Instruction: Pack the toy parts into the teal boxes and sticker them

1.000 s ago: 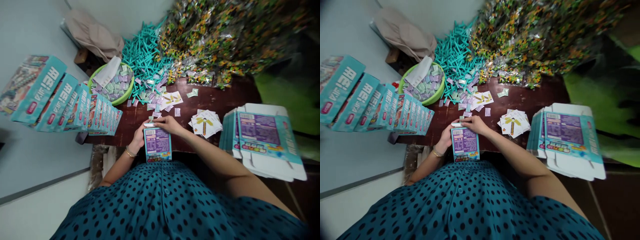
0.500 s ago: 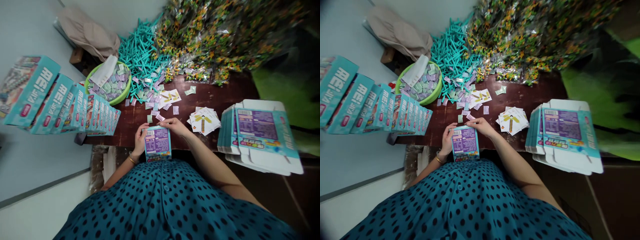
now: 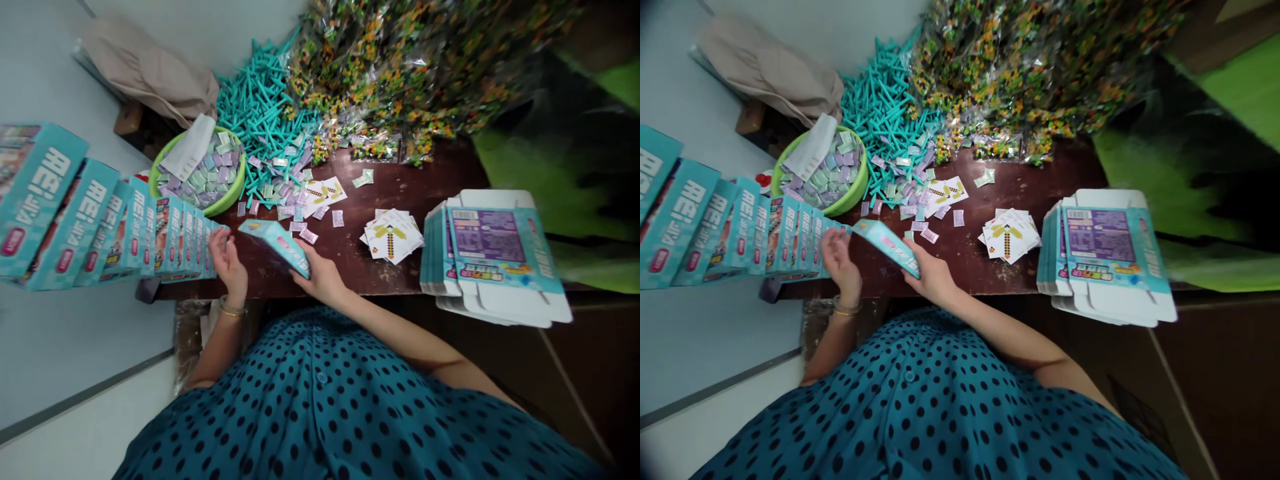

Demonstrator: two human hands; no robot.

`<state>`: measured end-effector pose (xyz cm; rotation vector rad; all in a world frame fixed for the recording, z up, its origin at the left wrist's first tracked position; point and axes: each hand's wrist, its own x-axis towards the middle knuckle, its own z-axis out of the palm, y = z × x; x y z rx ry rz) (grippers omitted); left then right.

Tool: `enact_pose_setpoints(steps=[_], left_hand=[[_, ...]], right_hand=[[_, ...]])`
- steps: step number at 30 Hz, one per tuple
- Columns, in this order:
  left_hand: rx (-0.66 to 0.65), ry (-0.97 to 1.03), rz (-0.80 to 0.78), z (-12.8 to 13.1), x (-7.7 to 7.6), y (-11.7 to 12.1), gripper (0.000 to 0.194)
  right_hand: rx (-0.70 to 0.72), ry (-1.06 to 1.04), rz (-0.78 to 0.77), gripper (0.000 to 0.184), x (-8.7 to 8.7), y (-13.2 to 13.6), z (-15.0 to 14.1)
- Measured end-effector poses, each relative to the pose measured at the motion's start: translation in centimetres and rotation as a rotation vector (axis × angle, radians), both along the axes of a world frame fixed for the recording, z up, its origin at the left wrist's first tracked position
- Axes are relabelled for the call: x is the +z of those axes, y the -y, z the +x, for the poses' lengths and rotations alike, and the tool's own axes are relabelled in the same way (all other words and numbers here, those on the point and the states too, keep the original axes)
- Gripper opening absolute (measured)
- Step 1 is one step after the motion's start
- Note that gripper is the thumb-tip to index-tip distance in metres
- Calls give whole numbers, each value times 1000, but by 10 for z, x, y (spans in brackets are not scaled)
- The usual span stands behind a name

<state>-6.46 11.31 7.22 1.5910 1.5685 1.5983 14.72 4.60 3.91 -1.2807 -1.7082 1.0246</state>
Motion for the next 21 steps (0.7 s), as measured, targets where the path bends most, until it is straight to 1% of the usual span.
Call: enact_pose_setpoints(steps=[1, 2, 3, 4, 5, 6, 7, 8, 9, 10, 11, 12, 14, 15, 17, 18, 19, 20, 21], left_hand=[[41, -83, 115, -7, 1, 3, 37], [37, -174, 212, -12, 0, 9, 36], [-15, -273, 262, -15, -5, 16, 34], [-117, -382, 243, -17, -13, 24, 33], [-235, -483, 172, -15, -23, 31, 33], [-348, -567, 69, -11, -34, 38, 37], [-445, -637, -42, -5, -45, 44, 44], [-521, -700, -139, 3, -55, 49, 54], [-583, -765, -210, 11, -63, 53, 66], [-645, -838, -248, 18, -68, 57, 78], [-704, -921, -259, 24, -70, 60, 89], [-756, -1009, -249, 27, -68, 63, 97], [-816, -1164, -190, 22, -58, 69, 105], [-831, -1215, -153, 14, -52, 73, 104], [-854, -1270, -78, -10, -44, 82, 90], [-866, -1287, -48, -22, -44, 87, 80], [-872, -1304, -27, -32, -47, 93, 73], [-865, -1319, -17, -38, -53, 97, 68], [-834, -1326, -11, -41, -61, 100, 66]], right_hand=[[-9, 114, 68, 74, 5, -2, -8], [13, 214, 122, 75, 7, -6, -17], [61, 286, 155, 74, 7, -10, -23], [126, 330, 165, 70, 3, -17, -27], [183, 351, 157, 63, -3, -26, -28], [213, 364, 139, 53, -11, -36, -24], [207, 385, 123, 42, -20, -48, -17], [178, 420, 119, 36, -30, -60, -6], [144, 469, 131, 34, -41, -70, 6], [119, 522, 158, 36, -52, -76, 21], [111, 570, 194, 37, -62, -78, 35], [118, 607, 229, 39, -71, -75, 49], [113, 663, 267, 44, -86, -53, 72], [81, 688, 272, 47, -91, -36, 81], [14, 729, 274, 51, -97, 0, 95], [-2, 738, 277, 55, -99, 18, 101], [-2, 737, 282, 59, -101, 34, 105], [9, 722, 293, 63, -103, 48, 109], [28, 692, 306, 62, -105, 60, 112]])
